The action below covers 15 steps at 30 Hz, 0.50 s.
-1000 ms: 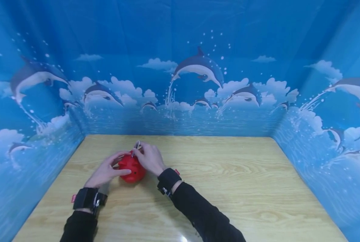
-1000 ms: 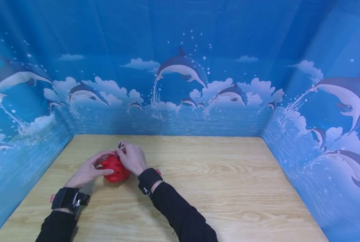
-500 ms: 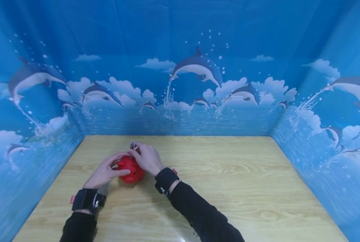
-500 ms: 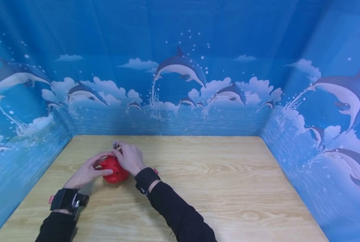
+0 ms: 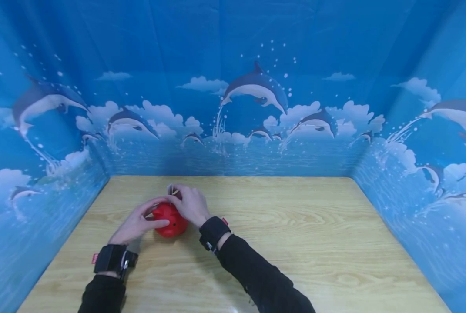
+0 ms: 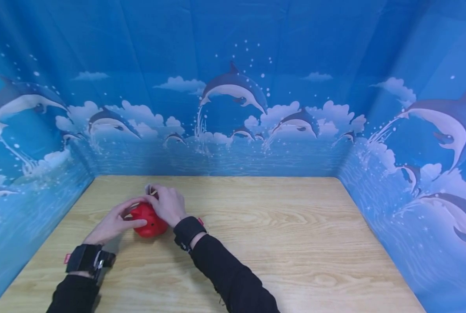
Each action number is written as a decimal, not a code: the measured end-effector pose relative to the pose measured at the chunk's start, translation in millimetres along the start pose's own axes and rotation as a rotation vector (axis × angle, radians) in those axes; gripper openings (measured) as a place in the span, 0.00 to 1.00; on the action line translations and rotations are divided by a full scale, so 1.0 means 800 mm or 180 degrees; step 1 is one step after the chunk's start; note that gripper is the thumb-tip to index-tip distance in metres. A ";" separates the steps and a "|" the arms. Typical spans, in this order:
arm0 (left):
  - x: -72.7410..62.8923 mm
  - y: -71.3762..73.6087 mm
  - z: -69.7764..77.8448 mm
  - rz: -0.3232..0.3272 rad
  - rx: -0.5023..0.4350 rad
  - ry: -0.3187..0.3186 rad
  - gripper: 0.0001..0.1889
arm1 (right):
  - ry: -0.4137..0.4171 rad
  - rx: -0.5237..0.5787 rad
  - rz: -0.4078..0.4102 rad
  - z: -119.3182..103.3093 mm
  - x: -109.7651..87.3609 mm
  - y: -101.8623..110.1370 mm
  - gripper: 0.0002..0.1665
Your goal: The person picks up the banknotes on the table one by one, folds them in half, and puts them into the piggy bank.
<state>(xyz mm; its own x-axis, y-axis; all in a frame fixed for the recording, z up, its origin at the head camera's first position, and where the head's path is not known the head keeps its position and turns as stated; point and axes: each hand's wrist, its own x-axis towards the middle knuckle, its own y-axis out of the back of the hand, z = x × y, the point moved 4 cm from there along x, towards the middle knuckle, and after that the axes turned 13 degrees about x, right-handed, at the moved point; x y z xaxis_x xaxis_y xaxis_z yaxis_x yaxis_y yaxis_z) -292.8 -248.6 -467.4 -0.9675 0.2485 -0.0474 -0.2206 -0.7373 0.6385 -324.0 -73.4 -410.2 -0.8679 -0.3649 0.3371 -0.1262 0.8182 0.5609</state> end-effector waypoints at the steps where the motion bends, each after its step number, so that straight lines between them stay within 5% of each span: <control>1: 0.000 0.000 0.000 0.0006 0.0013 0.0016 0.39 | -0.0019 -0.0011 -0.0001 0.000 0.000 0.000 0.08; 15: 0.007 -0.013 0.007 0.0028 0.0293 0.0026 0.51 | -0.0068 -0.0083 0.0000 0.000 -0.002 -0.001 0.17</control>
<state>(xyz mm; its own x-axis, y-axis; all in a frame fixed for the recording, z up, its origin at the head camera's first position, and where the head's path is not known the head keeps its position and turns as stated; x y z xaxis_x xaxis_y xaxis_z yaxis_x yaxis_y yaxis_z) -295.6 -236.0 -469.8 -0.9704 0.2369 -0.0477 -0.2003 -0.6785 0.7068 -322.7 -74.0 -411.2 -0.8780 -0.3551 0.3211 -0.1137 0.8062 0.5806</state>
